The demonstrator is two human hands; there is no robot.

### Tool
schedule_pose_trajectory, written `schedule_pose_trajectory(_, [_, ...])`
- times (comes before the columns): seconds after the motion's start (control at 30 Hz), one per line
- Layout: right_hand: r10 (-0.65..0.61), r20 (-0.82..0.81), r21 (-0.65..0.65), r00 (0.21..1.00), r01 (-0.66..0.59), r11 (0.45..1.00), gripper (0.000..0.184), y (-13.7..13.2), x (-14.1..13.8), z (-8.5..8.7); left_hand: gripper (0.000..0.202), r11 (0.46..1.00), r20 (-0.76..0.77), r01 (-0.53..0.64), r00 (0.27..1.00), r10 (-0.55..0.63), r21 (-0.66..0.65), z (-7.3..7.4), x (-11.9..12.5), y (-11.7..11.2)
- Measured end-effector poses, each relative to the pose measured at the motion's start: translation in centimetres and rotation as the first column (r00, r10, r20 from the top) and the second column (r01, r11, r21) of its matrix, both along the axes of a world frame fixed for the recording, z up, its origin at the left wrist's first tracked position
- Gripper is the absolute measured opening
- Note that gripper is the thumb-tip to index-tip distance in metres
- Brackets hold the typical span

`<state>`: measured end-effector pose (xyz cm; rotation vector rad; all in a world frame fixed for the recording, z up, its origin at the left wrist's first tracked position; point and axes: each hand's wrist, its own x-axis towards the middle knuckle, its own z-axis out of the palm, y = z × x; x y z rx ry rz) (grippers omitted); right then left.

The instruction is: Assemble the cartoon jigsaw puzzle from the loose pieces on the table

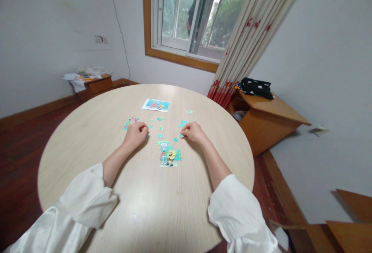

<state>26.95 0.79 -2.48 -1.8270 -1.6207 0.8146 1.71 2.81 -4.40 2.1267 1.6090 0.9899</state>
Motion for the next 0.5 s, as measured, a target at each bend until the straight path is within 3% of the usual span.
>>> schedule_pose_trajectory(0.27, [-0.008,0.245,0.045,0.969,-0.003,0.999,0.01,-0.5,0.2,0.4,0.025,1.0,0.018,-0.001,1.0,0.001,0.009,0.0,0.0,0.0])
schedule_pose_trajectory(0.5, [-0.017,0.21,0.158,0.977,-0.017,0.987,0.008,-1.4,-0.8,0.3,0.026,1.0,0.008,0.006,1.0,-0.006,0.005,0.1,-0.1,0.0])
